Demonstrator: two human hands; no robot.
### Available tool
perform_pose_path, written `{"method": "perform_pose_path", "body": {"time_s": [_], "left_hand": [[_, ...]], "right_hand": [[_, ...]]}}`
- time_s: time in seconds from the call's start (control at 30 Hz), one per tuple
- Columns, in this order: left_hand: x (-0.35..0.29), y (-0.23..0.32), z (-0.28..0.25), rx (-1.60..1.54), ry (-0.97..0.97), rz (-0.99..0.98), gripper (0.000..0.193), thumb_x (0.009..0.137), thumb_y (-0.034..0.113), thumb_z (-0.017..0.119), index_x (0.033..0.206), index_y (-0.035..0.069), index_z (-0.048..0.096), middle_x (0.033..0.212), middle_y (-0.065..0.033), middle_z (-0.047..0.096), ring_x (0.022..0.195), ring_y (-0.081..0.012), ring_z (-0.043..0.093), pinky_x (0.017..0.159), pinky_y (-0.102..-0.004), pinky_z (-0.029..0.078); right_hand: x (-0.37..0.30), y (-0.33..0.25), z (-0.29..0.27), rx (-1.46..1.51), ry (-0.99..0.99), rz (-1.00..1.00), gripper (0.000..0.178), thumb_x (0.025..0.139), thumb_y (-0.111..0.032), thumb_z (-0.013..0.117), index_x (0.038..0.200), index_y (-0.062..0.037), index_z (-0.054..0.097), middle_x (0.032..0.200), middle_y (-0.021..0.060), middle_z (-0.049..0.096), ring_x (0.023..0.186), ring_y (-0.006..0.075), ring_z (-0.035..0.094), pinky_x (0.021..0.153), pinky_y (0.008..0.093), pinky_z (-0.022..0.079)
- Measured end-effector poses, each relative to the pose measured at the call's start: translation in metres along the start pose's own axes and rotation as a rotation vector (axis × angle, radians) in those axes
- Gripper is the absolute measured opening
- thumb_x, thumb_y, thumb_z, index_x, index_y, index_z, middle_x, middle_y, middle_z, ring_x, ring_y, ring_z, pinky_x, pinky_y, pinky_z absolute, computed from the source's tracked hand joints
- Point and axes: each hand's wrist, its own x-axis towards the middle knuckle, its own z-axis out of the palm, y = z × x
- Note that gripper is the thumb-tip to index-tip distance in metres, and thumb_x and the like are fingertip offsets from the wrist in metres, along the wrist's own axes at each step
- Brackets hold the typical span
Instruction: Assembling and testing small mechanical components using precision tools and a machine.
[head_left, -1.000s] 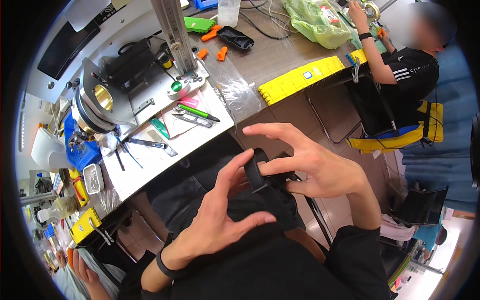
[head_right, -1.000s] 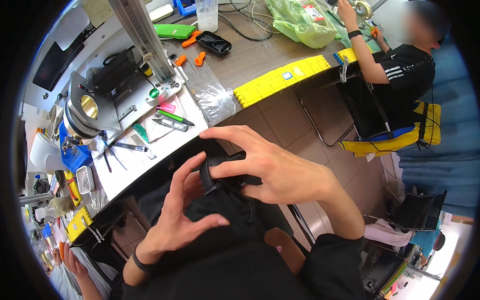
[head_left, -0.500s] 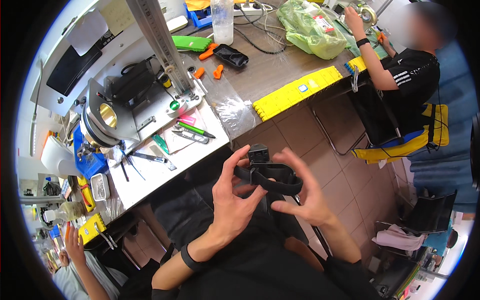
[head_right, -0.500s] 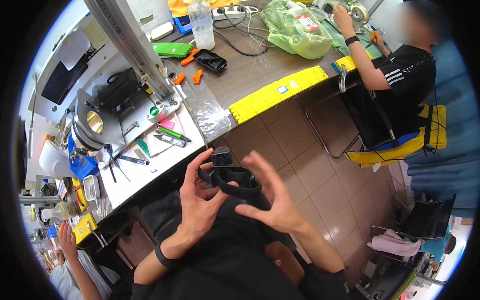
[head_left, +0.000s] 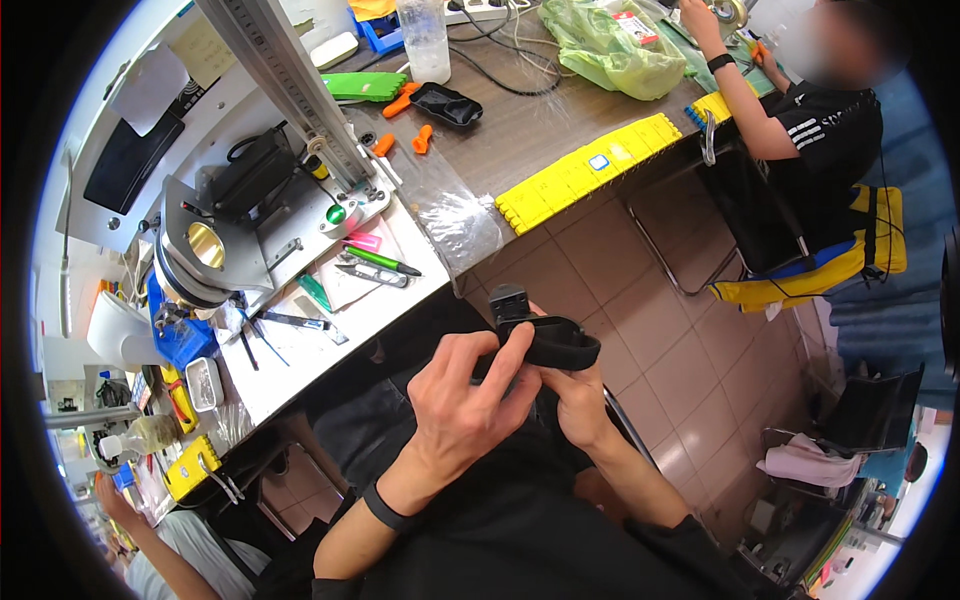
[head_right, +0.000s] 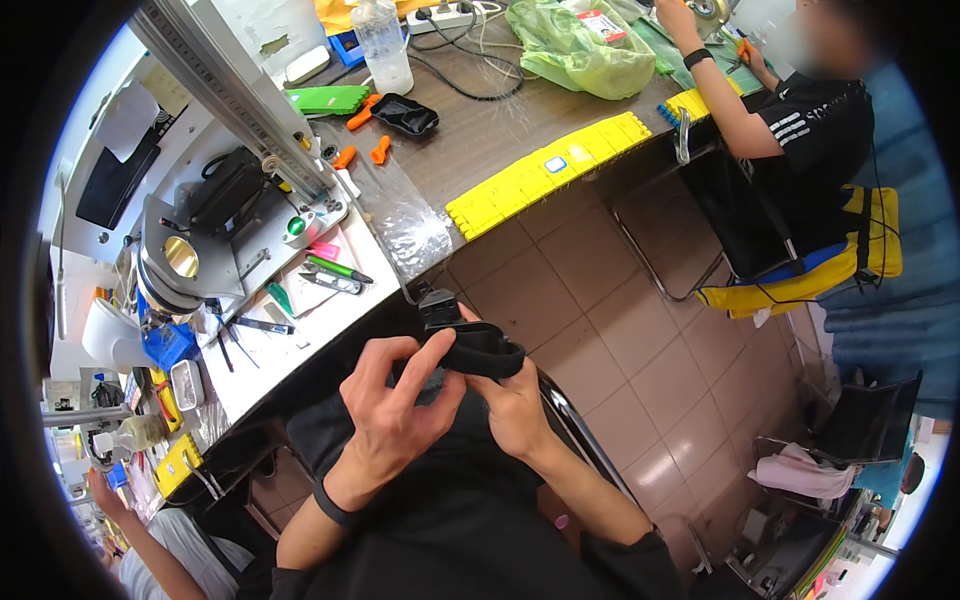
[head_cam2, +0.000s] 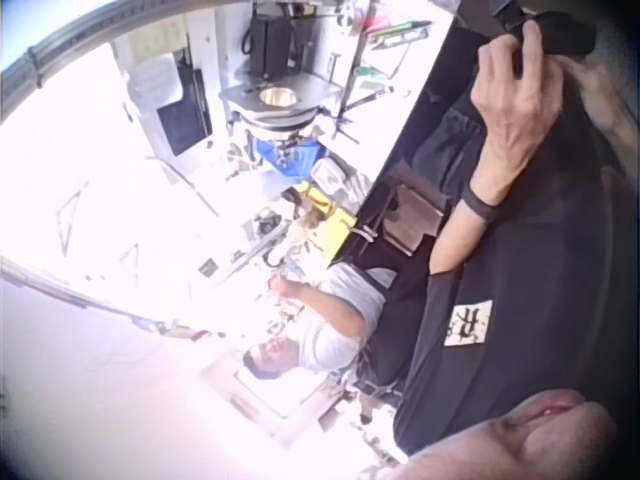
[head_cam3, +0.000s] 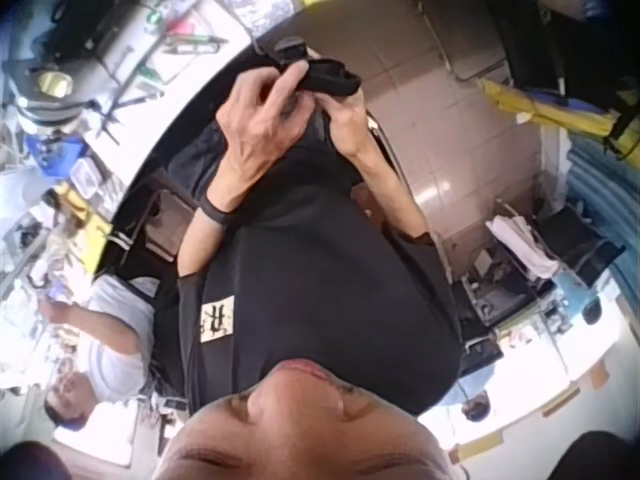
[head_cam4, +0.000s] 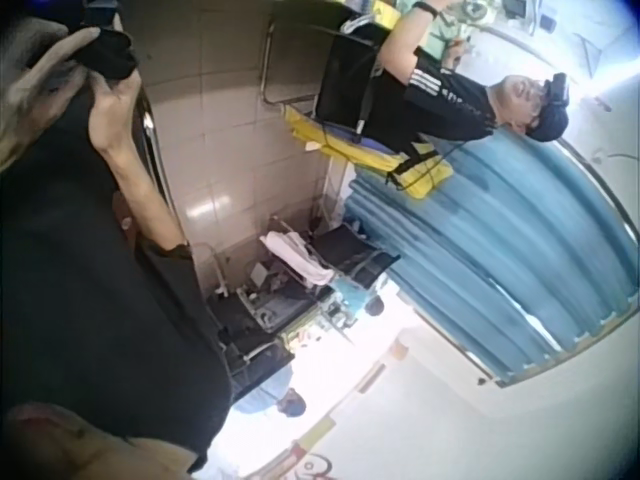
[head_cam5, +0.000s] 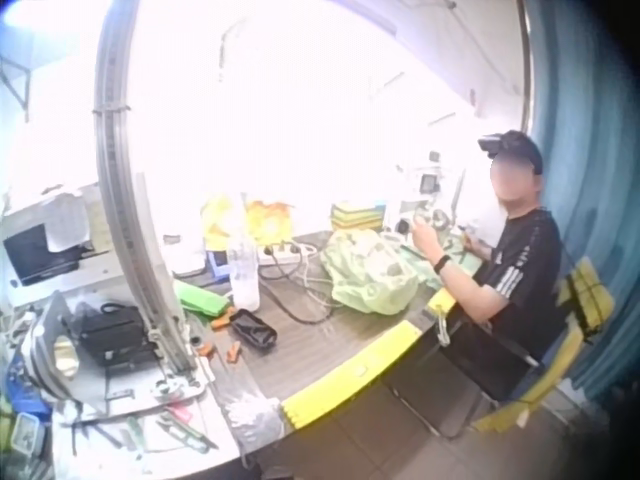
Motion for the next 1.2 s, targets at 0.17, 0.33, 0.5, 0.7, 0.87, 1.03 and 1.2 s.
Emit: {"method": "perform_pose_path", "body": {"time_s": [0.17,0.33,0.5,0.7,0.87,1.03,1.2], "left_hand": [[0.007,-0.001,-0.003,-0.108,-0.185,-0.183,0.034,0.068,0.004,0.075,0.102,0.007,0.071,0.074,-0.0056,0.062,0.059,-0.0223,0.063,0.055,-0.0307,0.052],[-0.001,-0.01,0.011,-0.252,-0.124,-0.285,0.027,0.07,0.005,0.075,0.096,0.005,0.069,0.084,-0.0092,0.071,0.071,-0.0253,0.072,0.062,-0.0311,0.056],[0.006,-0.009,0.018,-0.389,-0.254,-0.24,0.024,0.07,0.007,0.073,0.092,0.005,0.064,0.08,-0.0095,0.068,0.068,-0.028,0.068,0.059,-0.0327,0.054],[0.026,-0.023,0.008,-0.411,-0.233,-0.197,0.025,0.067,0.011,0.073,0.088,0.005,0.062,0.075,-0.0079,0.065,0.063,-0.0256,0.065,0.058,-0.0329,0.053],[0.042,-0.023,-0.009,-0.352,-0.35,-0.128,0.025,0.065,0.011,0.073,0.087,0.008,0.063,0.073,-0.0054,0.057,0.065,-0.0235,0.06,0.057,-0.0338,0.048],[0.04,-0.02,-0.004,-0.313,-0.248,-0.033,0.024,0.064,0.011,0.075,0.086,0.009,0.066,0.083,-0.006,0.055,0.075,-0.0245,0.056,0.062,-0.0361,0.046],[0.04,-0.01,-0.014,-0.452,-0.31,-0.049,0.025,0.07,0.016,0.081,0.091,0.01,0.07,0.097,-0.0079,0.053,0.083,-0.0259,0.05,0.07,-0.0361,0.045]], "right_hand": [[0.004,0.0,0.003,-0.046,0.134,0.042,0.044,0.095,-0.006,0.06,0.137,0.0047,0.052,0.132,0.0117,0.058,0.119,0.0156,0.055,0.103,0.03,0.042],[-0.005,-0.013,-0.034,0.215,-0.011,0.43,0.035,0.103,-0.033,0.053,0.077,-0.0092,0.051,0.071,-0.0012,0.053,0.063,0.0064,0.049,0.057,0.0225,0.038],[0.012,-0.015,0.01,0.491,0.41,0.052,0.032,0.106,-0.03,0.048,0.098,-0.0039,0.065,0.087,0.0027,0.064,0.08,0.0121,0.061,0.073,0.0283,0.051],[0.026,-0.008,0.016,0.43,0.248,-0.169,0.047,0.107,-0.029,0.046,0.14,0.0031,0.049,0.13,0.0147,0.059,0.123,0.0247,0.056,0.107,0.0371,0.046],[0.03,-0.006,0.002,0.703,-0.074,-0.235,0.052,0.109,-0.034,0.037,0.147,0.0007,0.041,0.145,0.0185,0.049,0.136,0.0298,0.047,0.116,0.0407,0.038],[0.032,-0.008,0.011,0.559,-0.18,-0.185,0.063,0.109,-0.045,0.024,0.151,0.0011,0.034,0.154,0.0205,0.039,0.144,0.0321,0.037,0.12,0.0448,0.028],[0.035,-0.019,0.02,0.526,-0.106,-0.235,0.06,0.106,-0.034,0.042,0.153,0.0012,0.029,0.159,0.0213,0.029,0.146,0.0317,0.033,0.12,0.0403,0.029]]}}
